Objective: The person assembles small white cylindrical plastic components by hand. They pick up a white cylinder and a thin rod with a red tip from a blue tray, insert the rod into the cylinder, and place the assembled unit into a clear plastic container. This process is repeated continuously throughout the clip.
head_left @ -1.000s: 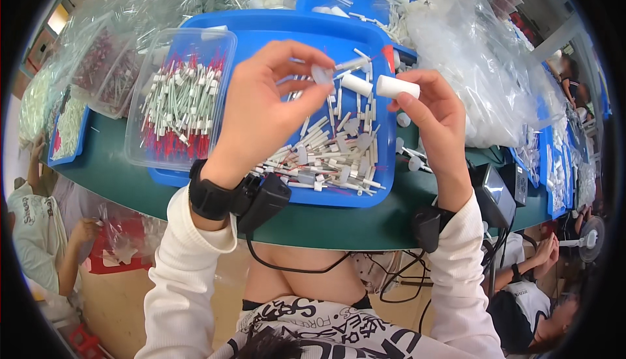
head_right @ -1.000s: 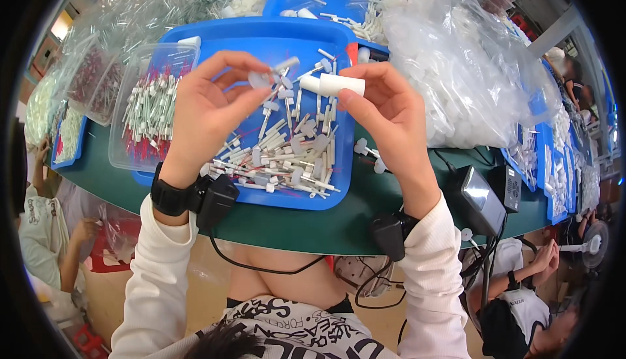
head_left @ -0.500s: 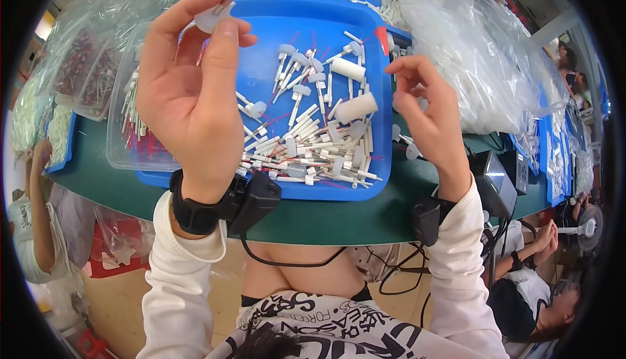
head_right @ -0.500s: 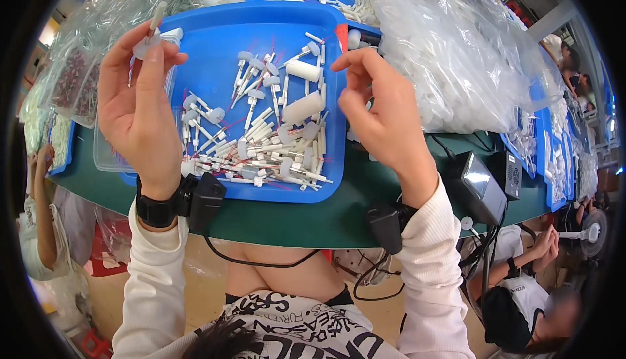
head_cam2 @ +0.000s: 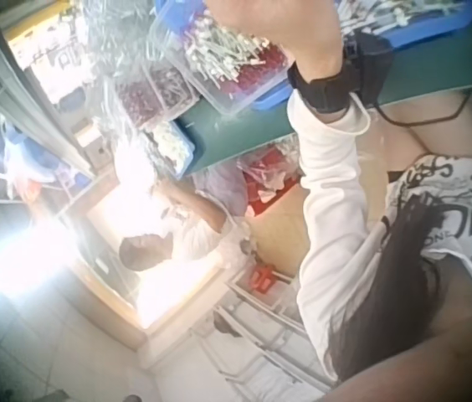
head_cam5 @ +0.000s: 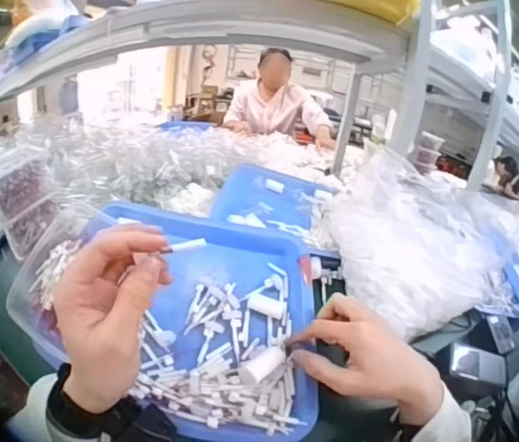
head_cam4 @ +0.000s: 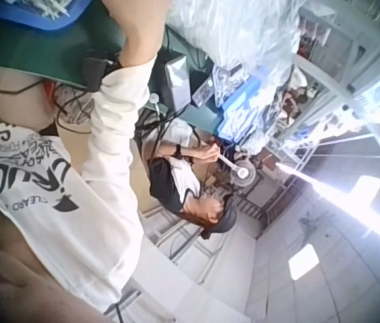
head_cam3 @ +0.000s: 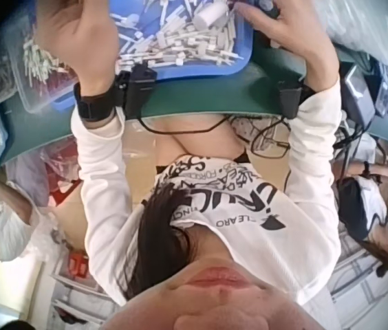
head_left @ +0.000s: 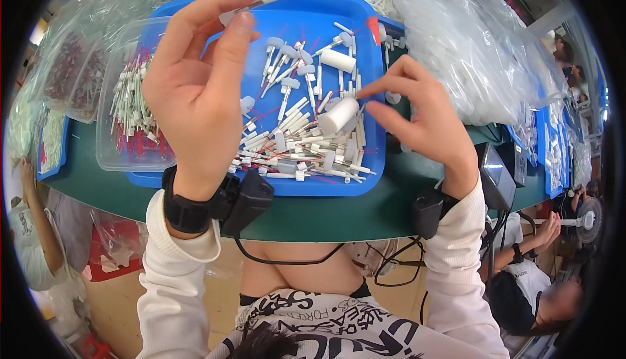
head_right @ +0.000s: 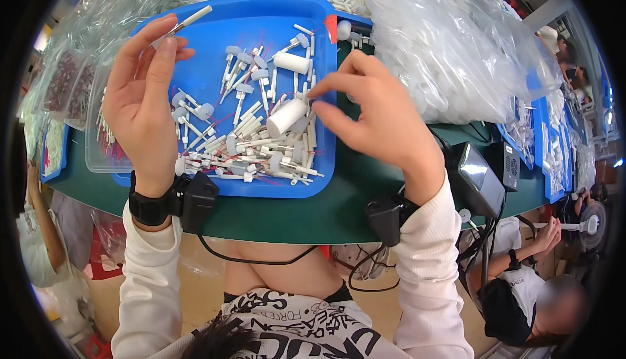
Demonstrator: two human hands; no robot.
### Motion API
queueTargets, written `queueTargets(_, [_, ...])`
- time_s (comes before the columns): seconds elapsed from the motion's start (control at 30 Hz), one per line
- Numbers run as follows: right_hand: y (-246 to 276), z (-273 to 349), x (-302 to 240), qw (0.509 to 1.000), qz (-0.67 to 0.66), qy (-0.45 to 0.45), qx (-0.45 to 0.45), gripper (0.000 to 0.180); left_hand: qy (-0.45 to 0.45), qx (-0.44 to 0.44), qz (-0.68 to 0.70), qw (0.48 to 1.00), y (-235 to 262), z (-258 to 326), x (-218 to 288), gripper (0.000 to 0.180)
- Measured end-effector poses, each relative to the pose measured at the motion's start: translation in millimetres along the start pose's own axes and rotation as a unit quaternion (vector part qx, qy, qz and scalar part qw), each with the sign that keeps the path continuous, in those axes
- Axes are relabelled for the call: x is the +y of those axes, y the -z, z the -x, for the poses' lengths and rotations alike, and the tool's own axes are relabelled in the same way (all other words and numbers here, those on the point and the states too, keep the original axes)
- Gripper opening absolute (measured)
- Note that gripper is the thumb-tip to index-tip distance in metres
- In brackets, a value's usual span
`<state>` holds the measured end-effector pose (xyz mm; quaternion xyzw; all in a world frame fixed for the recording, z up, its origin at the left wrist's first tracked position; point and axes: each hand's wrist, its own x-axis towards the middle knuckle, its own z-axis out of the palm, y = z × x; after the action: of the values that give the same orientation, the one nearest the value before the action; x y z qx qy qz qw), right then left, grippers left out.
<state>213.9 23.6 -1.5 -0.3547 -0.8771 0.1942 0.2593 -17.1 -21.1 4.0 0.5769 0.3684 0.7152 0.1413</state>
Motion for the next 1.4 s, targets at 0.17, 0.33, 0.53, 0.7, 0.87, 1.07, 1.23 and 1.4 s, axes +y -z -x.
queueTargets(0.17, [2.5, 1.4, -4.7, 0.998, 0.059, 0.036, -0.013, 0.019, 0.025, -0.059, -0.024, 0.998, 1.1, -1.2, -5.5, 0.013])
queueTargets(0.33, [-0.6, 2.4, -10.5, 0.994, 0.093, 0.059, -0.022, 0.014, 0.073, -0.117, -0.056, 0.989, -1.0, 5.1, -14.7, 0.014])
queueTargets(0.53, [11.1, 0.0, 0.7, 0.991, -0.137, 0.002, 0.001, 0.008, 0.115, -0.114, -0.093, 0.982, 0.1, 6.6, -13.2, 0.012])
queueTargets(0.7, [15.9, -1.4, 7.9, 0.964, -0.262, -0.030, 0.018, 0.009, 0.150, -0.159, -0.160, 0.963, -0.4, 9.4, -7.8, 0.013])
queueTargets(0.87, [12.4, -1.8, 9.0, 0.952, -0.300, -0.040, 0.034, 0.009, 0.169, -0.212, -0.206, 0.940, 1.1, 8.3, -3.4, 0.014])
queueTargets(1.07, [8.4, -4.1, 0.2, 0.918, -0.387, -0.070, 0.048, 0.011, 0.185, -0.279, -0.269, 0.903, 4.1, 5.6, 4.0, 0.026])
queueTargets(1.23, [-14.4, -3.5, -6.9, 0.851, -0.488, -0.064, 0.182, 0.010, 0.184, -0.209, 0.021, 0.960, -5.5, 4.3, 9.8, 0.030])
queueTargets(1.4, [-34.2, -1.0, -32.0, 0.861, -0.456, -0.033, 0.225, 0.010, 0.306, -0.133, 0.318, 0.887, -1.0, 7.1, 0.8, 0.028])
